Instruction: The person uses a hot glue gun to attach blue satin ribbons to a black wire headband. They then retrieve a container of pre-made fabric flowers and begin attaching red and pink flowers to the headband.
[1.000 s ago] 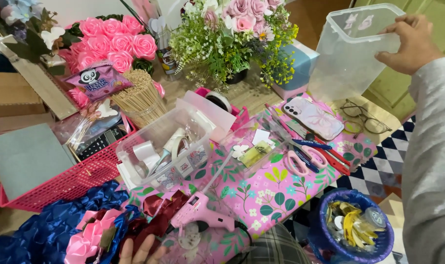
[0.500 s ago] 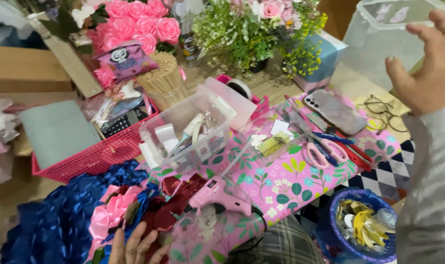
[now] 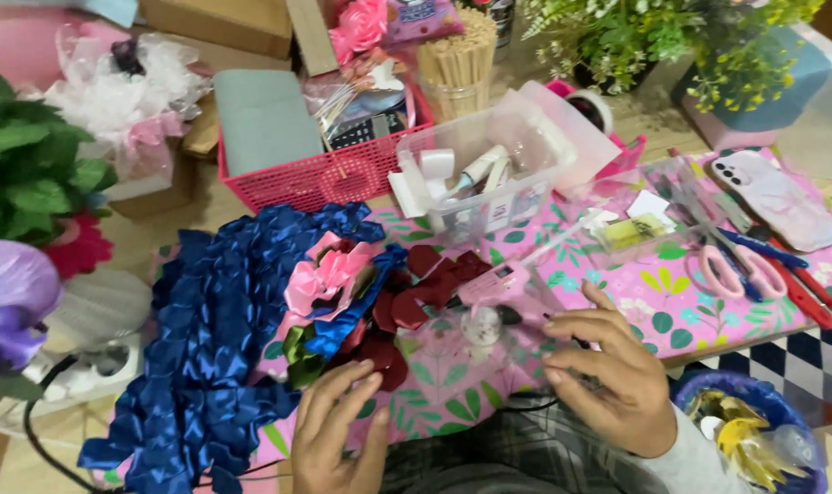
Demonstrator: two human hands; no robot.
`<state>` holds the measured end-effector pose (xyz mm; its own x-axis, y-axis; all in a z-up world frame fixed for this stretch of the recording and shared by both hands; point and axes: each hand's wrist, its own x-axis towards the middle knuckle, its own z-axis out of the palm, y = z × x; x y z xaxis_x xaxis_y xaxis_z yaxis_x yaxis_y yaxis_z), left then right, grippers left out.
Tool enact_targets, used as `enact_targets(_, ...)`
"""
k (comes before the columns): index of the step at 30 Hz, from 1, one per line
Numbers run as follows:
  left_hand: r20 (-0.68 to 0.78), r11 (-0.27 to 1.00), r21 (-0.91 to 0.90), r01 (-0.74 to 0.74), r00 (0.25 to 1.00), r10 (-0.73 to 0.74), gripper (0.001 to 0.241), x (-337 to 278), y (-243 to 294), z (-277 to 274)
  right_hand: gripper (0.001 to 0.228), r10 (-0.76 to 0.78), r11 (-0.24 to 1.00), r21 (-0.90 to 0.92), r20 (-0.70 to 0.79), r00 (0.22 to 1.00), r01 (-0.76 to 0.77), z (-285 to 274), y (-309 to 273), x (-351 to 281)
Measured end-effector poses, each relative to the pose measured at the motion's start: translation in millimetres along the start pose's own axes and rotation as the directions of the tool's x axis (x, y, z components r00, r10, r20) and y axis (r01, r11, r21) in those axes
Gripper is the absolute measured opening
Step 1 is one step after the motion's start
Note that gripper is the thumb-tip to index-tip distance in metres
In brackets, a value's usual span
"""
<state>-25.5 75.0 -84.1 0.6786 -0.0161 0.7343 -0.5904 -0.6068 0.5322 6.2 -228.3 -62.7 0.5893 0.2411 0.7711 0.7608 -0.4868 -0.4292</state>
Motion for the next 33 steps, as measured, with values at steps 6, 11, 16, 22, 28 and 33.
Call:
enact_targets(6,0.008,0.918,0.396,-0.029,1.000,0.028,0.021,3,-8,-9,0.009,0.054,0.995,0.084,0.082,0.995,-0.061,30,-7,1)
enact_targets(11,0.160,0.860,0.498,-0.113,0.986,0.037,0.021,-3,-24,8,0.010,-0.001,0.995,-0.096,0.125,0.992,0.013,44,-6,14)
enact_targets(16,0.298,0.785,0.582,-0.211,0.954,0.034,0.023,-4,-39,16,0.037,0.194,0.860,-0.501,0.155,0.969,-0.092,34,33,8)
enact_targets(22,0.196,0.779,0.597,-0.190,0.977,0.087,0.018,5,-46,13,0.059,0.323,0.825,-0.537,0.188,0.928,-0.178,35,41,2)
enact_targets(28,0.219,0.776,0.593,-0.215,0.970,0.102,0.020,-2,-46,11,0.040,0.275,0.863,-0.472,0.137,0.952,-0.181,30,51,0)
enact_targets(33,0.207,0.770,0.605,-0.204,0.974,0.095,0.018,-8,-44,13,0.053,0.576,0.786,-0.398,0.192,0.794,-0.474,39,63,-10)
